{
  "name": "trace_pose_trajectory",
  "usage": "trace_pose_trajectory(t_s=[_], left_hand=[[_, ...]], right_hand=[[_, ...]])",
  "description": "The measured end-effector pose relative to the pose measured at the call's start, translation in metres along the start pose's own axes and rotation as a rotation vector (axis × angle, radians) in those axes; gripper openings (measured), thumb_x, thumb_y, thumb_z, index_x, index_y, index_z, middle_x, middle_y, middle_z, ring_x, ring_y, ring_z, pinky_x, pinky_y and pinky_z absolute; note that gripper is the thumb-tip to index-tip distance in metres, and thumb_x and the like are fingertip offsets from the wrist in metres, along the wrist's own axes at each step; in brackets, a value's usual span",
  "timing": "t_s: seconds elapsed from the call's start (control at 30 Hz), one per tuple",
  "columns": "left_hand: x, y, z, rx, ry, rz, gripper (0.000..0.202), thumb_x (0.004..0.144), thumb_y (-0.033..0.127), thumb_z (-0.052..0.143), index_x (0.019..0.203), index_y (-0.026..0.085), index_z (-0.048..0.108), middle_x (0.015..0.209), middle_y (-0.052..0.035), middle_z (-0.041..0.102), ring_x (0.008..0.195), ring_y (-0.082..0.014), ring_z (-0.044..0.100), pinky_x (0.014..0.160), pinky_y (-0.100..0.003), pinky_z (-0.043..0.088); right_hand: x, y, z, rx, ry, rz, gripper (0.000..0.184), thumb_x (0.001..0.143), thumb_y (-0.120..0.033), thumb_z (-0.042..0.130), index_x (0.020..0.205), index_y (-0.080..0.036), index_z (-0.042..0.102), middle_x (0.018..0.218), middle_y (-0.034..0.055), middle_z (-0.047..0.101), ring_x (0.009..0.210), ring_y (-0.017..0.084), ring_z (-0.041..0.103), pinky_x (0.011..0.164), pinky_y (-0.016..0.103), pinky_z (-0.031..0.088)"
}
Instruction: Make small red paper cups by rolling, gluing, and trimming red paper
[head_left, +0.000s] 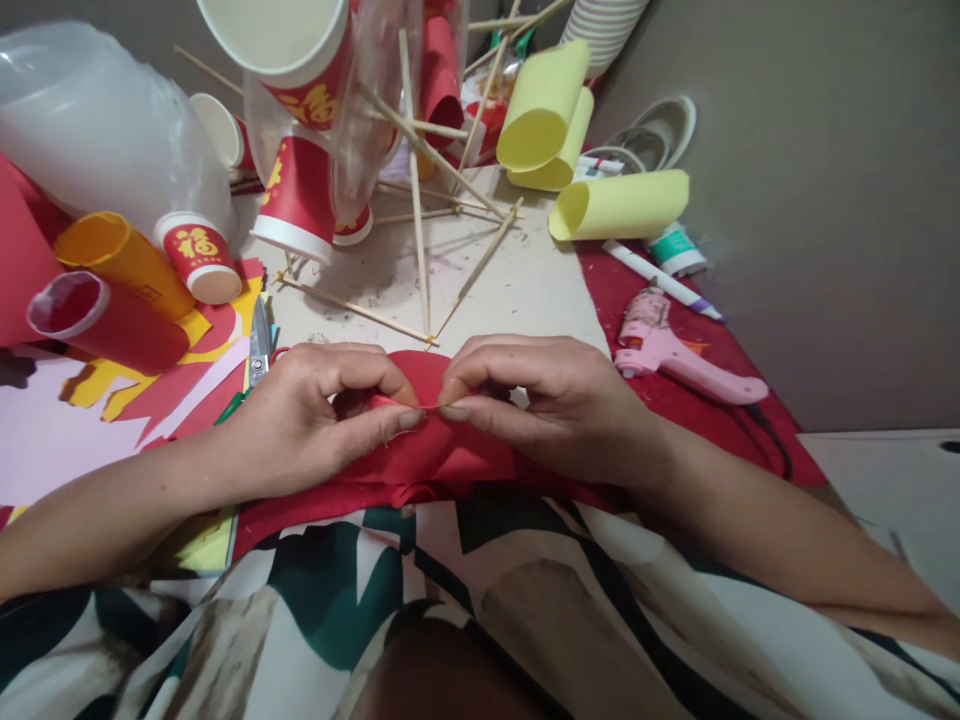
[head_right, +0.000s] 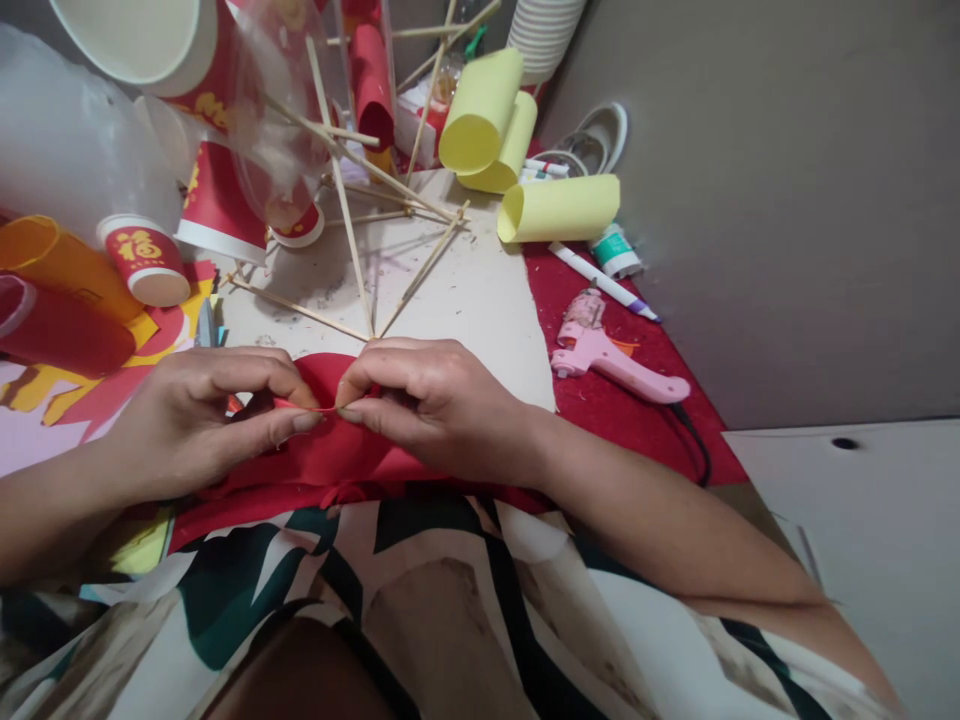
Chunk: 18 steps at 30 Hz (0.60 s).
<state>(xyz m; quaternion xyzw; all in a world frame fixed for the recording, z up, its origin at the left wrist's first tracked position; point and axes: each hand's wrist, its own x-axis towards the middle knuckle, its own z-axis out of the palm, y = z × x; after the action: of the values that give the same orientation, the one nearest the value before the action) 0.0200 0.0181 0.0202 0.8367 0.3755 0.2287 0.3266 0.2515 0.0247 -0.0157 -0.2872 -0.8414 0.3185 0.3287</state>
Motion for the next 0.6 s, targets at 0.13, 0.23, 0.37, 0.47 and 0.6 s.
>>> trace_pose_trajectory(t_s=[0.13, 0.23, 0.37, 0.47, 0.6], left_hand=[[0.000, -0.001, 0.003, 0.004, 0.021, 0.023, 0.012, 0.089, 0.019, 0.070, 0.079, 0.014, 0.072, 0.069, 0.0028, 0.067, 0.060, -0.0056, 0.058, 0.056, -0.015, 0.044], [0.000, -0.002, 0.007, 0.027, 0.063, 0.074, 0.008, 0.089, 0.016, 0.071, 0.082, 0.013, 0.072, 0.072, 0.0018, 0.068, 0.063, -0.0058, 0.060, 0.060, -0.014, 0.046], [-0.001, -0.004, 0.009, 0.062, 0.072, 0.143, 0.005, 0.089, 0.014, 0.069, 0.088, 0.012, 0.073, 0.075, 0.0001, 0.070, 0.065, -0.0054, 0.061, 0.062, -0.014, 0.048], [-0.002, -0.007, 0.004, 0.057, 0.078, 0.151, 0.015, 0.088, 0.022, 0.074, 0.100, 0.013, 0.073, 0.083, -0.0010, 0.073, 0.064, -0.0056, 0.061, 0.060, -0.015, 0.048], [-0.001, -0.011, -0.007, 0.028, 0.041, 0.142, 0.023, 0.085, 0.028, 0.079, 0.103, 0.018, 0.070, 0.088, 0.0006, 0.073, 0.062, -0.0057, 0.060, 0.057, -0.016, 0.048]], right_hand=[[0.000, -0.001, -0.002, -0.009, 0.007, 0.015, 0.009, 0.093, -0.014, 0.066, 0.085, -0.018, 0.069, 0.079, -0.0002, 0.069, 0.066, 0.010, 0.060, 0.062, 0.022, 0.048], [-0.001, -0.002, 0.000, -0.037, 0.059, -0.057, 0.007, 0.092, -0.014, 0.068, 0.087, -0.019, 0.070, 0.083, 0.0014, 0.073, 0.073, 0.011, 0.066, 0.067, 0.022, 0.052], [-0.001, -0.001, 0.002, -0.106, 0.077, -0.123, 0.011, 0.094, -0.012, 0.066, 0.087, -0.019, 0.070, 0.086, 0.0020, 0.075, 0.081, 0.012, 0.070, 0.073, 0.022, 0.055], [-0.002, 0.000, -0.001, -0.127, 0.079, -0.126, 0.011, 0.095, -0.013, 0.065, 0.088, -0.020, 0.070, 0.087, 0.0012, 0.075, 0.082, 0.012, 0.071, 0.073, 0.021, 0.055], [0.000, 0.003, -0.007, -0.094, 0.094, -0.142, 0.010, 0.094, -0.015, 0.066, 0.086, -0.020, 0.069, 0.084, 0.0003, 0.075, 0.078, 0.011, 0.070, 0.072, 0.021, 0.055]])
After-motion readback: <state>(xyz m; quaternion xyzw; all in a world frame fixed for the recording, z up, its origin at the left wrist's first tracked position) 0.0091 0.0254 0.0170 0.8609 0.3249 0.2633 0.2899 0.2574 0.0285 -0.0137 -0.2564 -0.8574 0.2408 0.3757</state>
